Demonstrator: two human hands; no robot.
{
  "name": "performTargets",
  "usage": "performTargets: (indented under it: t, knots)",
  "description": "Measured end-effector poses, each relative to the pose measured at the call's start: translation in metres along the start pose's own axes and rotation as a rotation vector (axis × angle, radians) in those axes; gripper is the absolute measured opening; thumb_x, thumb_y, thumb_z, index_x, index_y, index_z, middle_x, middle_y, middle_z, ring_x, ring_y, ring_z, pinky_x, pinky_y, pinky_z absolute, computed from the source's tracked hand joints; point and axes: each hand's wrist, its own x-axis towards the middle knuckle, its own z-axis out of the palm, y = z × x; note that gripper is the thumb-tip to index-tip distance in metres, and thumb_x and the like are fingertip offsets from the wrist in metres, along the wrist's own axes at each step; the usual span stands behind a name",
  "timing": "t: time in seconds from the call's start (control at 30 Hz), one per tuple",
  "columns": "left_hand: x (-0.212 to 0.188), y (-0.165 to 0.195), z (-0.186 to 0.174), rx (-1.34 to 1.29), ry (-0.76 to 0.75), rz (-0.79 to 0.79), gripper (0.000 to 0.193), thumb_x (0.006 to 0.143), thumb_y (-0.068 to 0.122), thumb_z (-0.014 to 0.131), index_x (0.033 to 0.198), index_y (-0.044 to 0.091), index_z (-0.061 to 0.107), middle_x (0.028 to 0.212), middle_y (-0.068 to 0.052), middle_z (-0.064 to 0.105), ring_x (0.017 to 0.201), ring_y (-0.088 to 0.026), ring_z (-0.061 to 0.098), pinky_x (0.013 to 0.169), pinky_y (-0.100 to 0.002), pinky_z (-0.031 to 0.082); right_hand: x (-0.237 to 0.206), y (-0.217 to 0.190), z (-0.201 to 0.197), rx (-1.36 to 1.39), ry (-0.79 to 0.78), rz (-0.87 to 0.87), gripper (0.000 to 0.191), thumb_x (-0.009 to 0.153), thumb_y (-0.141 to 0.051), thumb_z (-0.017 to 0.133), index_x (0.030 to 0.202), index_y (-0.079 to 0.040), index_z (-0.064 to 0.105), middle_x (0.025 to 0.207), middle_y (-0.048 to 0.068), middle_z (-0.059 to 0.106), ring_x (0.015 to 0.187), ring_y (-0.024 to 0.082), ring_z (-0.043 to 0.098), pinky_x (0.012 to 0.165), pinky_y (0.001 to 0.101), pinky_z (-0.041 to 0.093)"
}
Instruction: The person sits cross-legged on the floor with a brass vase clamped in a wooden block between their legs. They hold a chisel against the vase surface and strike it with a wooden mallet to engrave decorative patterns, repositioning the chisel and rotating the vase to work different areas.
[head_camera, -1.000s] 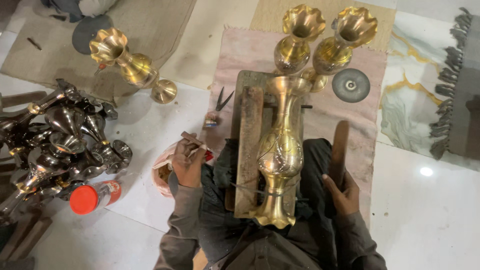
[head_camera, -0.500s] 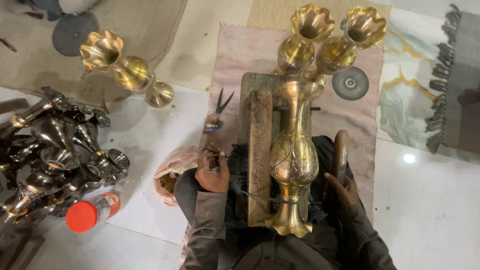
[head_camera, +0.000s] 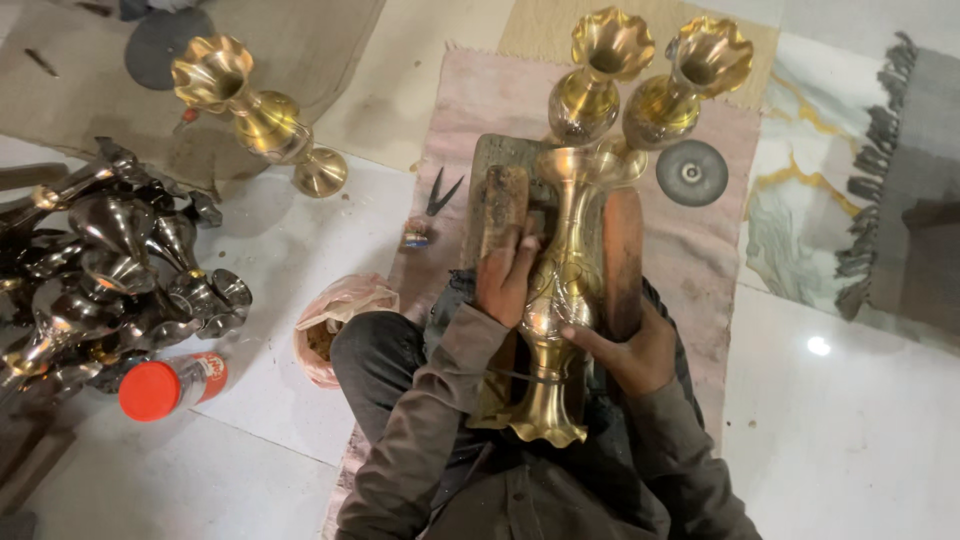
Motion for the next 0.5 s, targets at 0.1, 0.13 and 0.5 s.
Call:
performTargets:
  t: [0.1,0.13,0.5]
  knots:
    - [-0.008,-0.024,0.014,0.444,0.160,0.401,0.036,0.110,0.012,0.052,0.144,0.002,0.052,0.137,-0.030,0.059,0.112,-0.044,0.065,0.094,-0.050,0.055,0.005,-0.002,0.002,0.011,-0.022,0.179,0.059,0.078,-0.030,0.094,0.117,0.007,0.069,0.092,0.016,0.073,0.079,0.016,0.072,0.066,0.0390,0.058]
    - [-0.013,-0.028,0.015,0.465,0.182,0.415,0.038,0.108,0.009,0.052,0.145,0.000,0.051,0.139,-0.033,0.057,0.110,-0.046,0.064,0.092,-0.051,0.054,0.005,-0.001,0.002,0.002,-0.038,0.275,0.056,0.079,-0.030,0.094,0.112,0.008,0.071,0.083,0.018,0.071,0.070,0.018,0.071,0.059,0.0397,0.058]
    - [-0.013,0.042,-0.008,0.221,0.097,-0.173,0.029,0.109,0.018,0.050,0.129,0.000,0.060,0.111,-0.030,0.066,0.085,-0.045,0.067,0.071,-0.051,0.052,-0.006,0.024,0.002,0.251,-0.068,0.163,0.058,0.080,-0.023,0.091,0.122,0.009,0.066,0.103,0.011,0.074,0.085,0.014,0.069,0.071,0.0295,0.056]
